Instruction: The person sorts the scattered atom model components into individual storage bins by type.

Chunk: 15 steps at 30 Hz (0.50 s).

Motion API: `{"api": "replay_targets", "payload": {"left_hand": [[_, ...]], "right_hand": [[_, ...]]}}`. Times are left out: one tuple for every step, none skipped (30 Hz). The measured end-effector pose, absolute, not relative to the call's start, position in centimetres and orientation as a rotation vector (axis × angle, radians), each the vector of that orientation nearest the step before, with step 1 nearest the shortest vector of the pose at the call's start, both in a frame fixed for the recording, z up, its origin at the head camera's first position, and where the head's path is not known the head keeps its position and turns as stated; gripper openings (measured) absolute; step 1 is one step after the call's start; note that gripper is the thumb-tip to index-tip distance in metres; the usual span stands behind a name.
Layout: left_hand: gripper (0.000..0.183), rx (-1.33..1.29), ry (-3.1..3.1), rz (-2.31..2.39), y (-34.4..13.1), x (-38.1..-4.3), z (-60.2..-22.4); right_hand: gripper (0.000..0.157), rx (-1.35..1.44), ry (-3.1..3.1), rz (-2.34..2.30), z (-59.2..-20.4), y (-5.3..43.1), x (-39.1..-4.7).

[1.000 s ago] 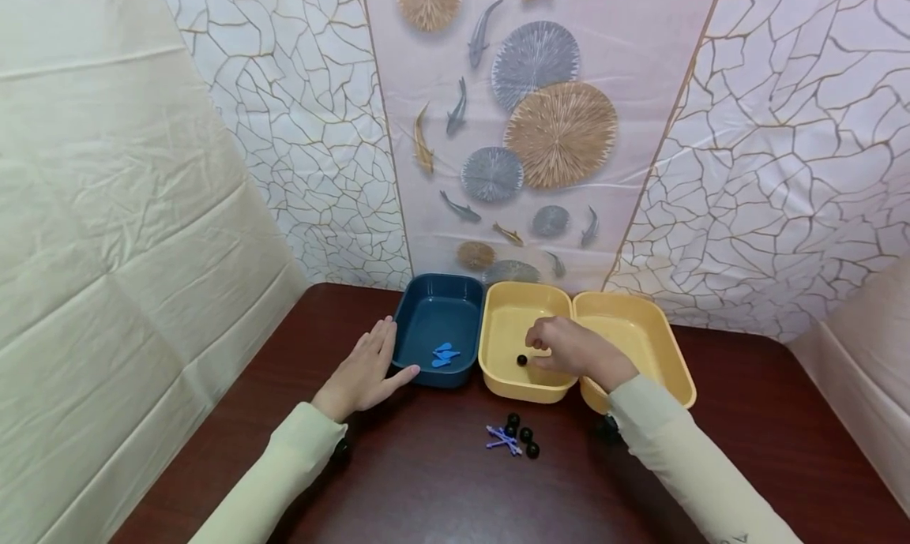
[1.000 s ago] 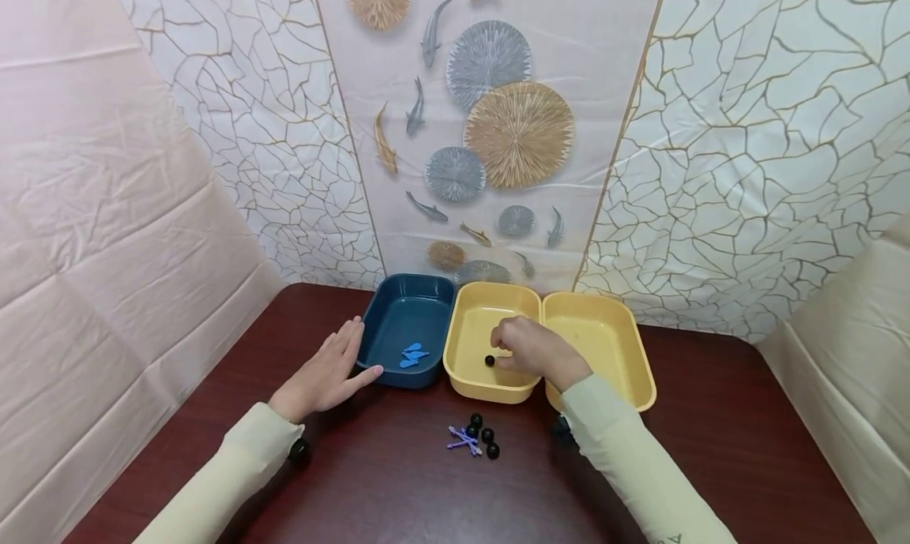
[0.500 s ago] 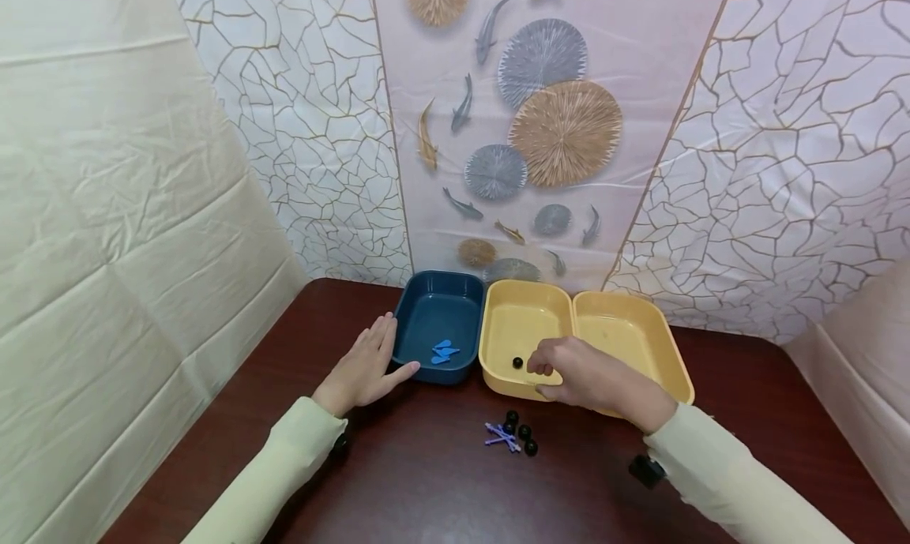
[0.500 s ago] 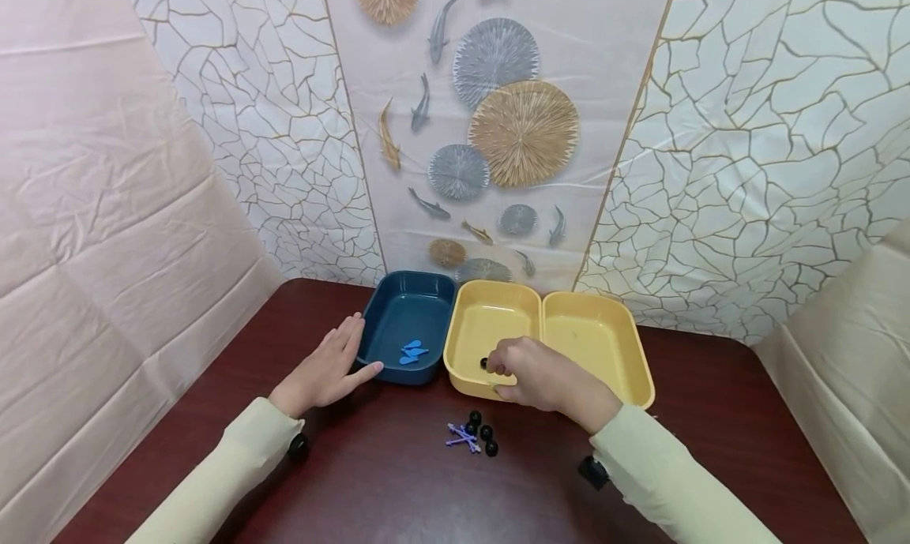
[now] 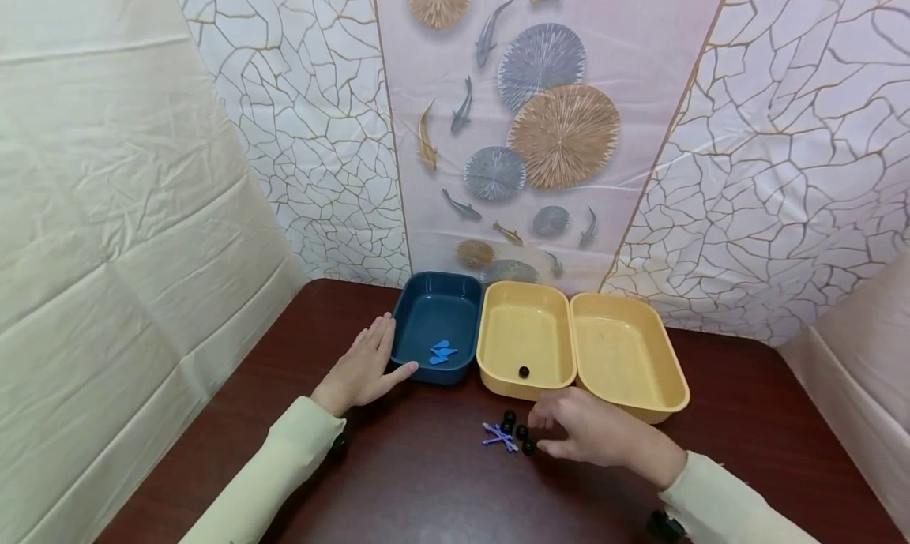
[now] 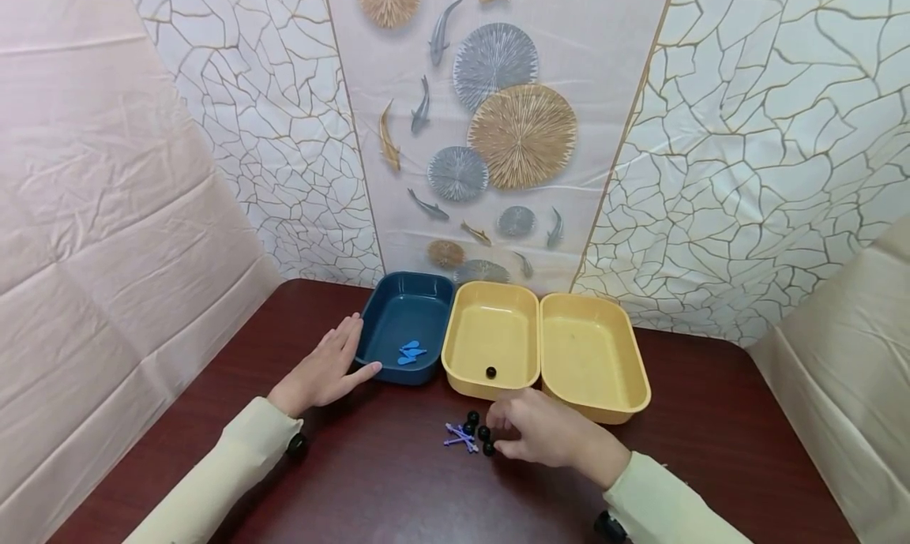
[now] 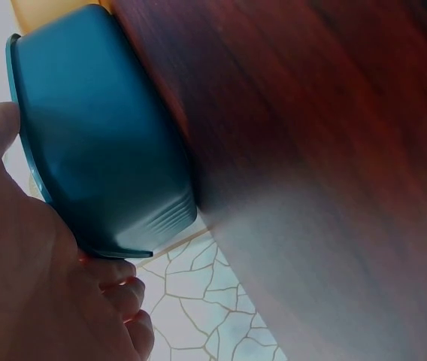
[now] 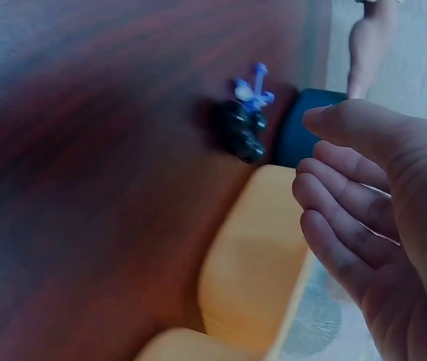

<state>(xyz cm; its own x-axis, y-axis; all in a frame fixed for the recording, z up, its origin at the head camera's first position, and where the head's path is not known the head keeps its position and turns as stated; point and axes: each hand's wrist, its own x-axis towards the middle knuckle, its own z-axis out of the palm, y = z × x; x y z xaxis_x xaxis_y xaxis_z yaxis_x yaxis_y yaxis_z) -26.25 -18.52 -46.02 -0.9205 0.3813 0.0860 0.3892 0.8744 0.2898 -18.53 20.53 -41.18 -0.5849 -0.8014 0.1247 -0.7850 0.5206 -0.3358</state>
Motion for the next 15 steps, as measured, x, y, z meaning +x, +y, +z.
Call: {"api": "replay_targets", "payload": {"left_hand": [[0.098, -0.619, -3.018, -0.475, -18.5, -26.2, -46.0], [0.098, -0.619, -3.020, -0.473, -18.5, -26.2, -46.0], [0.099, -0.618, -3.023, -0.473, -18.5, -26.2, -46.0], [0.098, -0.616, -3.024, -0.475, -18.5, -26.2, -46.0], [0.098, -0.614, -3.027, -0.474, -18.5, -26.2, -46.0], [0.098, -0.612, -3.027, -0.474, -18.4, -26.1, -46.0], [0.098, -0.610, -3.028, -0.474, -18.4, -26.1, -46.0], [0.098, -0.610, -3.030, -0.473, -18.4, -26.1, -46.0], [0.098, -0.608, -3.031, -0.474, -18.4, -26.1, -46.0], [0.098, -0.606, -3.032, -0.473, -18.4, -26.1, -46.0], [0.098, -0.604, -3.032, -0.472, -18.4, -26.1, -46.0], [0.098, -0.604, -3.031, -0.470, -18.4, -26.1, -46.0], [0.098, -0.605, -3.030, -0.470, -18.4, -26.1, -46.0], [0.098, -0.606, -3.029, -0.471, -18.4, -26.1, -46.0], [0.098, -0.607, -3.028, -0.471, -18.4, -26.1, -46.0]], "right_hand": [[0.015, -1.394, 2.695, -0.558, -41.5, 20.5, -18.5], [0.015, -1.378, 2.694, -0.557, -41.9, 20.6, -18.5], [0.015, -1.360, 2.695, -0.554, -42.2, 20.6, -18.4], [0.015, -1.345, 2.695, -0.553, -42.5, 20.6, -18.4], [0.015, -1.328, 2.694, -0.558, -42.8, 20.6, -18.4], [0.015, -1.318, 2.693, -0.564, -43.1, 20.7, -18.4], [0.015, -1.315, 2.696, -0.571, -43.4, 20.7, -18.4], [0.014, -1.313, 2.698, -0.576, -43.6, 20.7, -18.4], [0.014, -1.312, 2.698, -0.585, -43.9, 20.7, -18.4], [0.014, -1.318, 2.699, -0.591, -44.2, 20.7, -18.4], [0.013, -1.328, 2.702, -0.593, -44.4, 20.7, -18.4], [0.012, -1.335, 2.705, -0.592, -44.6, 20.7, -18.4], [0.012, -1.344, 2.709, -0.589, -44.8, 20.7, -18.3], [0.012, -1.352, 2.716, -0.582, -45.0, 20.6, -18.3], [0.011, -1.355, 2.722, -0.573, -45.1, 20.6, -18.3]]}}
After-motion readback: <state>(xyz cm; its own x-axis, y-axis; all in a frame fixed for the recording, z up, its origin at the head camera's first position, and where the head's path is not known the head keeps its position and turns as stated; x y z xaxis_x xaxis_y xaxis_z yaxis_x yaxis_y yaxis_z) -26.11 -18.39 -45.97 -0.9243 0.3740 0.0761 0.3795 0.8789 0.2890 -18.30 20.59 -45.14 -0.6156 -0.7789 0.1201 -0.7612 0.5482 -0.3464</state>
